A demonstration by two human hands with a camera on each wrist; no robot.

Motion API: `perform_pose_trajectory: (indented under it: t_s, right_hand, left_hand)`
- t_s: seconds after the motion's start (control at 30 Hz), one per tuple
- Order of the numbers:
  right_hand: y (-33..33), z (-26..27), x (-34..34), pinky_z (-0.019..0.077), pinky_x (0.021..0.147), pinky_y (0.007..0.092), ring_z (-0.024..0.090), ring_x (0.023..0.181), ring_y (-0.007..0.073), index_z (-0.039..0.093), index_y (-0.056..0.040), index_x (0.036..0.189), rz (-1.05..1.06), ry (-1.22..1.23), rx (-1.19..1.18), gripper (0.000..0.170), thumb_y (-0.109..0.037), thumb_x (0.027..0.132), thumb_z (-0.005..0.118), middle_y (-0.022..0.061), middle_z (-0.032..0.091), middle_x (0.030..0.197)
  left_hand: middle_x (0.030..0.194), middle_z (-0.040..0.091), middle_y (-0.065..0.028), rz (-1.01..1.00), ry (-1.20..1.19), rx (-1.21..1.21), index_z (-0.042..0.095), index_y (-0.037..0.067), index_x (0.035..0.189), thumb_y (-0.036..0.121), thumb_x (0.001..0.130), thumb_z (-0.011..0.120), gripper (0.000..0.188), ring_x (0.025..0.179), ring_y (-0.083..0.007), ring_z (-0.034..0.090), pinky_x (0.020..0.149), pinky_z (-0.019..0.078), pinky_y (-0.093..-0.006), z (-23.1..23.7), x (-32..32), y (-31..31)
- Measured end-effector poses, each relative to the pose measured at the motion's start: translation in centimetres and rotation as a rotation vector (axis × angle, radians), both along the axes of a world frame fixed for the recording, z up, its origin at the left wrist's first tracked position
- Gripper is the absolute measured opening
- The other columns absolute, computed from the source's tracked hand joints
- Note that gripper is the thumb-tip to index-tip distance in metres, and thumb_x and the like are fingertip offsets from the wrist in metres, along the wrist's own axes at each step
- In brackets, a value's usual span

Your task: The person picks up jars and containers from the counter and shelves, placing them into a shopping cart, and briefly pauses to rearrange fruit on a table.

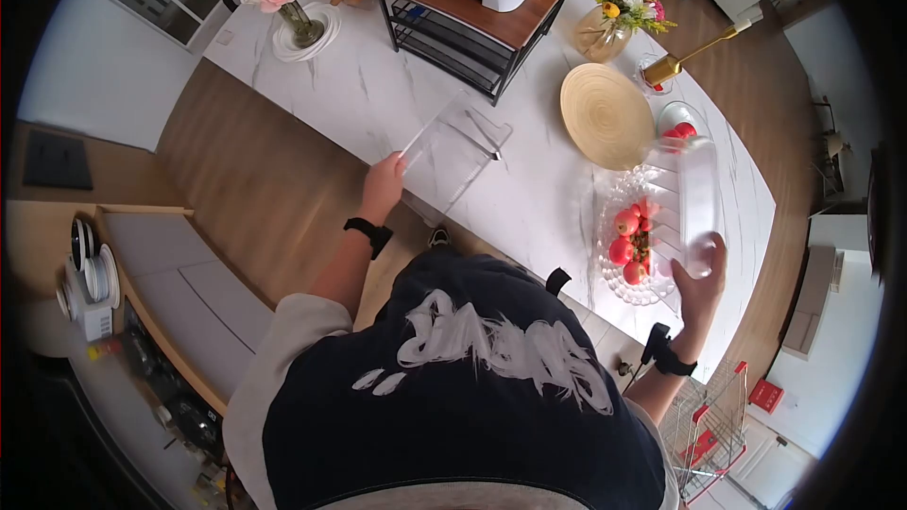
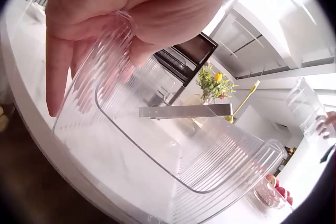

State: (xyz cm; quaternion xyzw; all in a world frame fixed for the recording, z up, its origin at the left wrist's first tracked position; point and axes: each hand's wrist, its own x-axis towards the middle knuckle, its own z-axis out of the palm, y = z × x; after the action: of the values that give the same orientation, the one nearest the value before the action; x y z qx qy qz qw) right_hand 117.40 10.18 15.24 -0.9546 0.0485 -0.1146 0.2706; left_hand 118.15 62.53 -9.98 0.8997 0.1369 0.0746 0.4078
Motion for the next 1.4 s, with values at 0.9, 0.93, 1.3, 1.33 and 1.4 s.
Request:
perform_pose_trajectory:
  t_s: [0.9,0.93,1.3,1.33,1.4]
  right_hand:
    - [29.3,-17.1,16.1,0.0421,0.101,0.0482,0.055,0.12,0.0282,0.049,-0.0142,0.136,1.15,0.167,-0.466,0.079,-0.016,0.065,0.084,0.0081,0.059,0.119]
    - [30.0,-17.4,16.4,0.0405,0.105,0.0502,0.055,0.121,0.0283,0.048,-0.0149,0.137,1.192,0.157,-0.481,0.08,-0.015,0.065,0.084,0.0077,0.059,0.12]
    - [36.3,-19.8,18.9,0.0313,0.117,0.0576,0.049,0.129,0.0247,0.051,-0.0231,0.137,1.31,-0.101,-0.615,0.054,-0.002,0.088,0.06,0.0084,0.051,0.129]
    - [36.5,-19.7,19.1,0.0327,0.116,0.0574,0.049,0.13,0.0244,0.051,-0.0235,0.138,1.31,-0.107,-0.644,0.053,-0.004,0.089,0.059,0.0085,0.051,0.132]
    - [36.9,-19.7,19.5,0.0341,0.115,0.0572,0.048,0.131,0.024,0.051,-0.024,0.138,1.304,-0.113,-0.675,0.052,-0.006,0.09,0.059,0.0087,0.05,0.135]
  left_hand:
    - [0.094,0.072,-0.0125,0.052,0.016,0.014,0.068,0.002,0.117,0.02,0.097,0.061,0.028,0.085,-0.0236,0.067,0.078,0.0519,-0.0366,-4.3,10.1,20.6]
    - [0.099,0.071,-0.0143,0.064,-0.09,0.014,0.065,0.001,0.121,0.02,0.096,0.063,0.031,0.088,-0.0234,0.067,0.079,0.0517,-0.0367,-4.3,9.9,20.4]
    - [0.102,0.067,-0.0122,0.401,0.186,-0.571,0.051,0.001,0.132,0.005,0.088,0.053,0.044,0.08,-0.0174,0.063,0.07,0.0529,-0.0318,-3.8,-3.5,11.0]
    - [0.104,0.068,-0.0136,0.186,0.307,-0.477,0.05,0.002,0.133,0.006,0.087,0.055,0.046,0.08,-0.0185,0.064,0.07,0.0536,-0.033,-5.0,-4.3,10.4]
    - [0.11,0.068,-0.0176,-0.045,0.205,-0.184,0.049,-0.001,0.132,0.015,0.086,0.067,0.053,0.087,-0.0243,0.067,0.076,0.0548,-0.0362,-3.7,-4.9,7.4]
